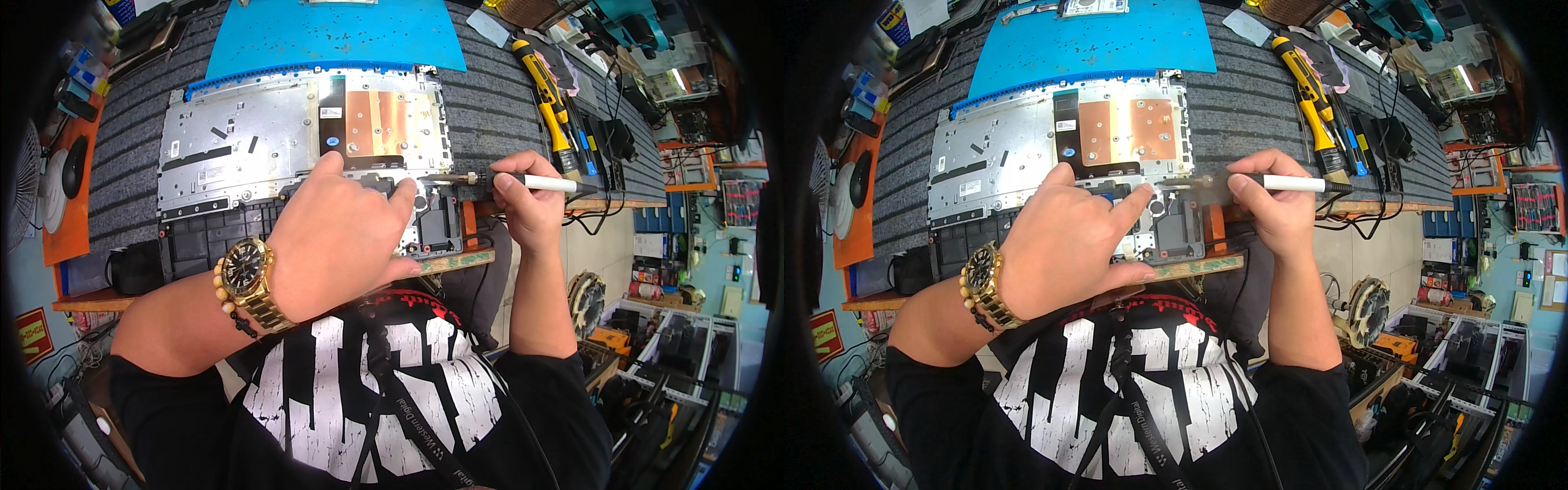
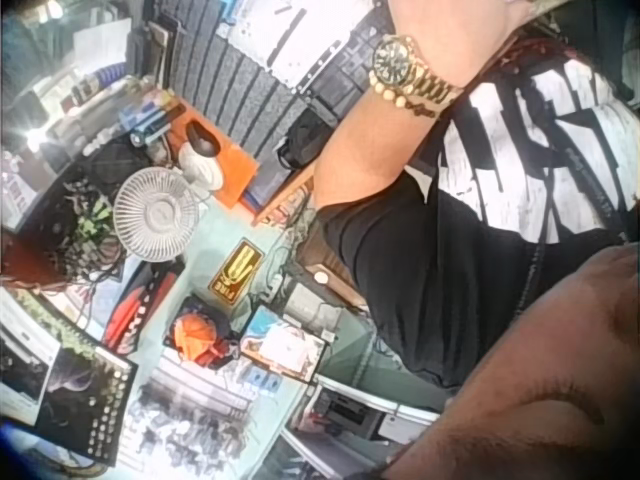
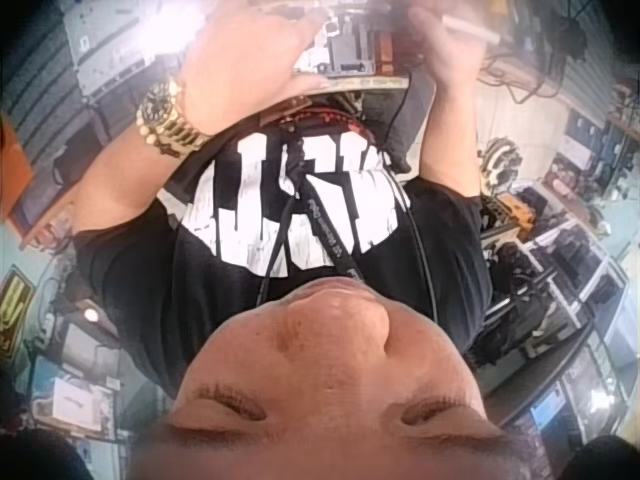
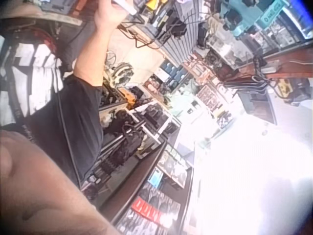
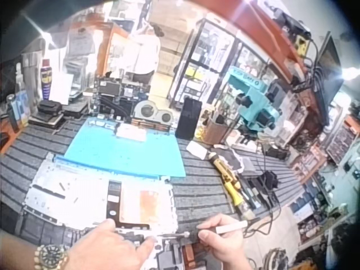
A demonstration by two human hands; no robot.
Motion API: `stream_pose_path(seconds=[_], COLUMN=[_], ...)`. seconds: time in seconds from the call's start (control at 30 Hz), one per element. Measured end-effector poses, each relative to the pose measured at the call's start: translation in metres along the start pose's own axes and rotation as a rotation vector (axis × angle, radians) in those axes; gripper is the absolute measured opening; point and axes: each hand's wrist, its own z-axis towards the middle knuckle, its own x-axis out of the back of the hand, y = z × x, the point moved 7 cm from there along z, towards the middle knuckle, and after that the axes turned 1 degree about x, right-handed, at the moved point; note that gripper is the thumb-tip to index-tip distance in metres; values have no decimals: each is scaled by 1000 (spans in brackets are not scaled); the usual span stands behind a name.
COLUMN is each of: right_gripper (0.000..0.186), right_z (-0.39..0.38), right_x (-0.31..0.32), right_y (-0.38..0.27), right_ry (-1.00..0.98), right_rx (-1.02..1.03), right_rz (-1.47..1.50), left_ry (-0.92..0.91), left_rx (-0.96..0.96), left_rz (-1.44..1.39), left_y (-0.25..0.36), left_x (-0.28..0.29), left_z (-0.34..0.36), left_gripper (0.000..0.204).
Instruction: The person aligns a metal frame onto a laptop component, presses it down by hand, and uses a soldering iron to melt several plastic points along the edges to secure the parts together.
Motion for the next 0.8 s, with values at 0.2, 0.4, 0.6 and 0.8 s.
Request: stream_pose_path(seconds=[0.2, 0.4, 0.6, 0.8], right_gripper=[15, 14, 15, 14], right_z=[0, 0, 0, -3], right_x=[0, 1, 1, 0], right_y=[-1, -1, -3, -2], right_ry=[-5, -29, -47, -23], right_rx=[17, 73, 140, 91], right_rz=[-3, -47, -41, 40], left_ry=[24, 35, 25, 54], left_rx=[-16, -5, -13, -4], left_rz=[13, -29, -22, -29], left_y=[1, 0, 0, -1], left_x=[1, -1, 1, 2], left_z=[-1, -1, -1, -1], left_gripper=[79, 83, 78, 80])
